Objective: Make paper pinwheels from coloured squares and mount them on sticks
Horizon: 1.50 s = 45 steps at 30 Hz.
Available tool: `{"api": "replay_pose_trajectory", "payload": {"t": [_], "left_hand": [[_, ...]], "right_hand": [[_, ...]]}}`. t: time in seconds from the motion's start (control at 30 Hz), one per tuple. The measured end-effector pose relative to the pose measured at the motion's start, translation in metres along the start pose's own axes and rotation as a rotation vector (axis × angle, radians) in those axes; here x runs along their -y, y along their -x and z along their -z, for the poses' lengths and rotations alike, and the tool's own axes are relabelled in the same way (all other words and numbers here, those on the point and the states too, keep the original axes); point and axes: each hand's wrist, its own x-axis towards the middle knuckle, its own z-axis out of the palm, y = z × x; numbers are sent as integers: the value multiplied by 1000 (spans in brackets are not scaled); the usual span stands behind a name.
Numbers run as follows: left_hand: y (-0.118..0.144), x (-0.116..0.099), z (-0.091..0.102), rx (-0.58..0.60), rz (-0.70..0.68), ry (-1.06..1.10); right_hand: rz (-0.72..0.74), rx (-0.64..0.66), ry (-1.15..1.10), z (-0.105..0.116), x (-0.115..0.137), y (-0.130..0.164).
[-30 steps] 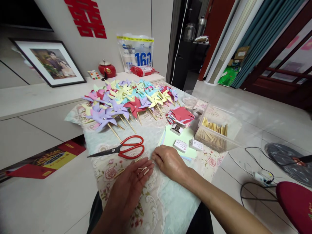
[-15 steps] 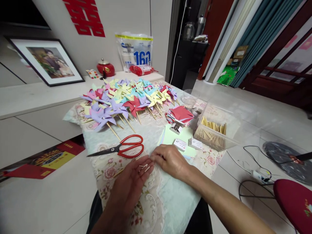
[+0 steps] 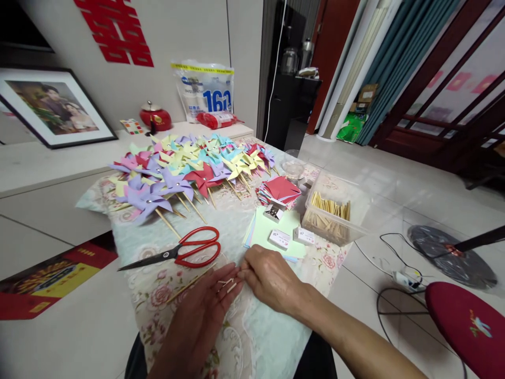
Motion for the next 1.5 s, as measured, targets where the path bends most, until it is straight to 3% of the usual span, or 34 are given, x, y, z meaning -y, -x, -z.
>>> {"api": "replay_pose_trajectory", "payload": {"t": [0.1, 0.23, 0.43, 0.63, 0.83, 0.97, 1.1, 1.2, 1.3, 1.4, 1.5], "left_hand": [[2, -2, -6, 39, 32, 93], [1, -17, -8, -59, 42, 159], [-4, -34, 0, -84, -82, 157], [-4, -33, 5, -74, -101, 128], [-5, -30, 7, -63, -62, 158], [-5, -23, 2, -86, -9, 200], [-6, -18, -6, 21, 45, 289], [-7, -18, -12, -16, 24, 353], [-5, -19, -19, -121, -99, 293], [0, -15, -27, -113, -308, 28], [8, -8, -36, -76, -383, -162]], "right_hand": [[117, -43, -127, -2, 1, -4], [48, -171, -138, -1, -7, -3], [233, 149, -250, -12, -10, 6], [256, 234, -57, -25, -2, 3], [288, 358, 173, -18, 3, -4], [248, 230, 60, -9, 10, -10], [257, 16, -82, -11, 15, -14], [174, -236, -285, -25, 15, -15], [-122, -512, -797, -44, 16, -16], [-388, -447, -1502, -58, 19, -19], [-449, -300, -1874, -69, 21, -25]]}}
